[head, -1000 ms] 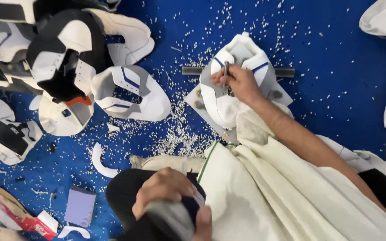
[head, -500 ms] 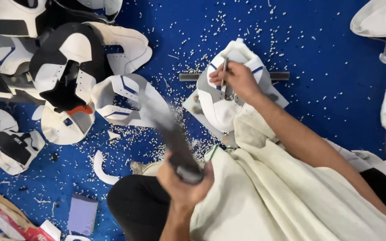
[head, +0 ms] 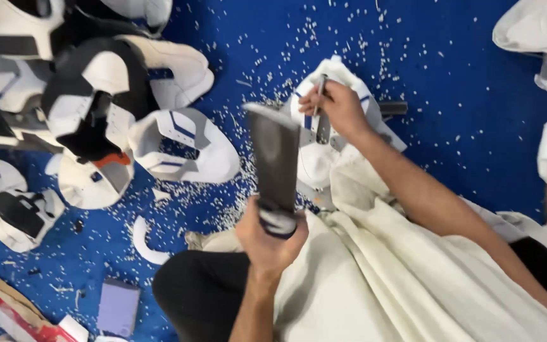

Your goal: Using a punch tool and hammer to create holes in shoe upper components for assembly.

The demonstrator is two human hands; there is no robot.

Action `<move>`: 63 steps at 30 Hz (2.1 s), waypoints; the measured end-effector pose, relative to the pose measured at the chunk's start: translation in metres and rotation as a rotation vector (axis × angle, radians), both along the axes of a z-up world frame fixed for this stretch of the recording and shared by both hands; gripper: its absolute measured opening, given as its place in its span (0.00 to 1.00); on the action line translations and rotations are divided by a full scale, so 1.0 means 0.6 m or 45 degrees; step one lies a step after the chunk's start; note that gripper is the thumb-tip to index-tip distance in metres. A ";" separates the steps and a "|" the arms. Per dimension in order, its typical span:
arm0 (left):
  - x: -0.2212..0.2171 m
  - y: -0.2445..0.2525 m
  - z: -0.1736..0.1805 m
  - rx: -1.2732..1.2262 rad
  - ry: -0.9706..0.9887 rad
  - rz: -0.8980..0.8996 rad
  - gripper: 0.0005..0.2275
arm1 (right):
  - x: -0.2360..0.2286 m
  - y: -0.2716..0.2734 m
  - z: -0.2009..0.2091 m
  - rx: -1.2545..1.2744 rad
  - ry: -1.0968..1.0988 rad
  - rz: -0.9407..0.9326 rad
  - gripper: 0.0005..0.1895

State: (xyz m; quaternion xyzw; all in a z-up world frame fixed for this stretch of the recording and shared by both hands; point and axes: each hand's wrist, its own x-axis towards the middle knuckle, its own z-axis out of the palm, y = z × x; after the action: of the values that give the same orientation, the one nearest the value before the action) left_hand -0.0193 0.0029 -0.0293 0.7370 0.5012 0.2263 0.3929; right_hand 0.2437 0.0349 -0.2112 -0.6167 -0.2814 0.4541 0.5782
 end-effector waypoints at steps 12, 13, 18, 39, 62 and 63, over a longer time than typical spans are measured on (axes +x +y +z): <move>0.027 0.023 -0.037 -0.118 0.016 -0.033 0.16 | 0.014 0.020 0.061 0.118 -0.270 -0.003 0.04; 0.027 0.014 0.000 -0.099 -0.111 0.029 0.16 | 0.021 0.031 0.073 0.082 0.100 -0.090 0.04; 0.004 0.014 -0.004 0.120 -0.381 -0.005 0.18 | 0.018 0.023 0.050 0.075 -0.012 -0.001 0.05; 0.056 0.073 -0.024 0.155 -0.347 -0.215 0.15 | 0.005 0.018 0.116 0.346 -0.864 0.099 0.08; 0.236 0.225 -0.236 -0.074 0.597 -0.205 0.22 | 0.272 -0.213 0.057 -0.190 -1.068 -0.597 0.11; 0.246 0.230 -0.210 -0.184 -0.010 -0.134 0.18 | 0.299 -0.214 0.066 -0.377 -1.340 -0.524 0.13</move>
State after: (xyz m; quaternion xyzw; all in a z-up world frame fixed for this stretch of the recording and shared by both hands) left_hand 0.1283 0.1409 -0.1553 0.7312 0.4753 0.1713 0.4584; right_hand 0.4232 -0.0932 -0.1715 -0.8756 -0.3385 -0.0006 0.3447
